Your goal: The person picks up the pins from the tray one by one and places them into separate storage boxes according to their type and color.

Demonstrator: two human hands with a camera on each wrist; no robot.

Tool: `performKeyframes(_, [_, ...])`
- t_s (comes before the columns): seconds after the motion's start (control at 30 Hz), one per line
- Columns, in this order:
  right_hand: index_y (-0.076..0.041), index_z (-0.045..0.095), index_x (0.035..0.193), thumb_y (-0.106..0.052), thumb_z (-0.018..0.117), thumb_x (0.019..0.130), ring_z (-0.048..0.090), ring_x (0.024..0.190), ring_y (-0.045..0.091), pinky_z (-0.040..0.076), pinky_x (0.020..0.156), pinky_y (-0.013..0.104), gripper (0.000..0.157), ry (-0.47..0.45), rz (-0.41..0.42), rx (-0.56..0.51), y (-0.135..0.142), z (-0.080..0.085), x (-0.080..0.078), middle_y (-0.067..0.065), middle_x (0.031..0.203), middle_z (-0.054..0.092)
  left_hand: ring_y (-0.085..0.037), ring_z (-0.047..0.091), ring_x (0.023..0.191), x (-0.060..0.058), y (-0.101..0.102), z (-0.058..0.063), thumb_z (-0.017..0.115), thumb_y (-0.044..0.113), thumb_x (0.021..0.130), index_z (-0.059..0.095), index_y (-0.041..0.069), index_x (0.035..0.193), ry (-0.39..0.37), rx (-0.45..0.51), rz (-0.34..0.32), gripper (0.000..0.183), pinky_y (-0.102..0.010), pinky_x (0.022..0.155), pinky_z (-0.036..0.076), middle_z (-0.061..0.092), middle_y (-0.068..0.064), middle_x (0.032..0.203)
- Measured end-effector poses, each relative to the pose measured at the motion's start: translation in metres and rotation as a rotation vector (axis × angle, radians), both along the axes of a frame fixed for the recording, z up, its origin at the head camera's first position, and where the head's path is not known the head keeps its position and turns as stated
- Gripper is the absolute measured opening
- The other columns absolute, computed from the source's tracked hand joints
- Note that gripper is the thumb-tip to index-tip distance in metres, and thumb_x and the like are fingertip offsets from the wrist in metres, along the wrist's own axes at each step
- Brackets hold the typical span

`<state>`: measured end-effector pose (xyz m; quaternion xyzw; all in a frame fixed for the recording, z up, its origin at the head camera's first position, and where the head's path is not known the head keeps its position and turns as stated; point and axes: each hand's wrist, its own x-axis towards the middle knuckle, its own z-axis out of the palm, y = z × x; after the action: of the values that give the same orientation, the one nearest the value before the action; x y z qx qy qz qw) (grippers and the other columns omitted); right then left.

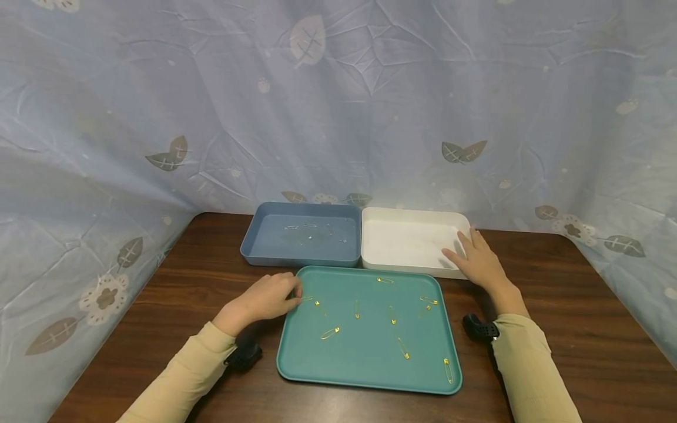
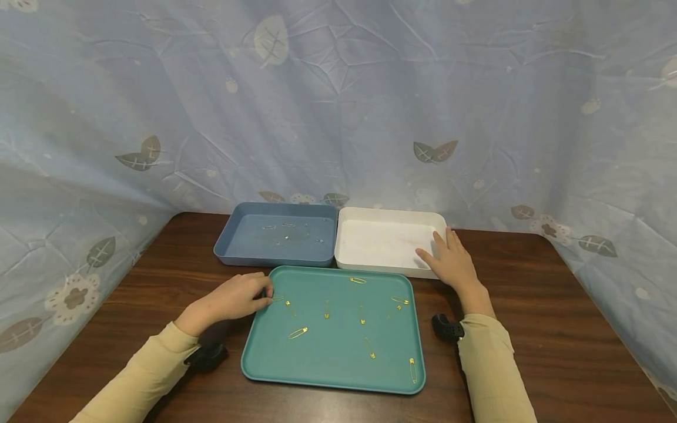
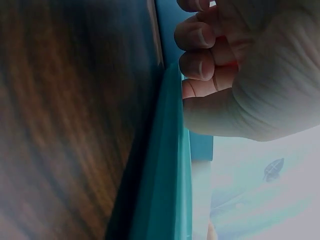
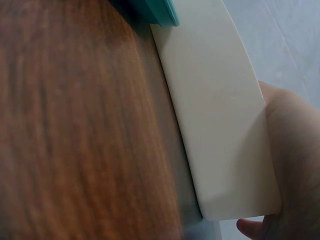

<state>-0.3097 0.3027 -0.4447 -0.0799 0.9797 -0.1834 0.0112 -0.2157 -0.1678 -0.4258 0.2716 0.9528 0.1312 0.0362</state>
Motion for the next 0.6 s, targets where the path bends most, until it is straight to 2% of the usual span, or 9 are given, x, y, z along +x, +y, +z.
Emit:
performKeyframes(0.13, [0.001,0.017,0.154,-0.062,0.038,0.097,0.003,0.147,0.052,0.013,0.111,0.071,0.087,-0.003,-0.001,-0.002,0.0001,-0.0004,-0.0001,0.032,0.159,0.001,-0.006,0.043,0.062,-0.0005,-0.0001,-0.0014,0.069,0.02,0.09,0.061,0.017,0.084,-0.008,0.015,-0.008,0.011,-0.021,0.055,0.035,0.052,0.005,0.077])
performKeyframes(0.23, [0.001,0.017,0.154,-0.062,0.038,0.097,0.003,0.146,0.052,0.013,0.111,0.071,0.087,-0.003,-0.002,-0.004,-0.0001,0.0002,0.0005,0.032,0.159,0.001,-0.006,0.042,0.062,-0.0005,0.0005,-0.0018,0.069,0.019,0.089,0.06,0.017,0.082,0.016,0.011,-0.021,0.012,-0.022,0.056,0.034,0.052,0.006,0.076])
performKeyframes(0.6, [0.002,0.02,0.153,-0.061,0.038,0.098,0.006,0.146,0.053,0.011,0.112,0.07,0.086,0.02,-0.001,0.015,-0.001,0.0005,0.0003,0.033,0.159,0.004,-0.008,0.04,0.066,0.0002,0.0025,-0.0036,0.073,0.021,0.08,0.056,0.023,0.072,0.211,-0.065,-0.091,0.019,-0.026,0.065,0.026,0.051,0.01,0.073])
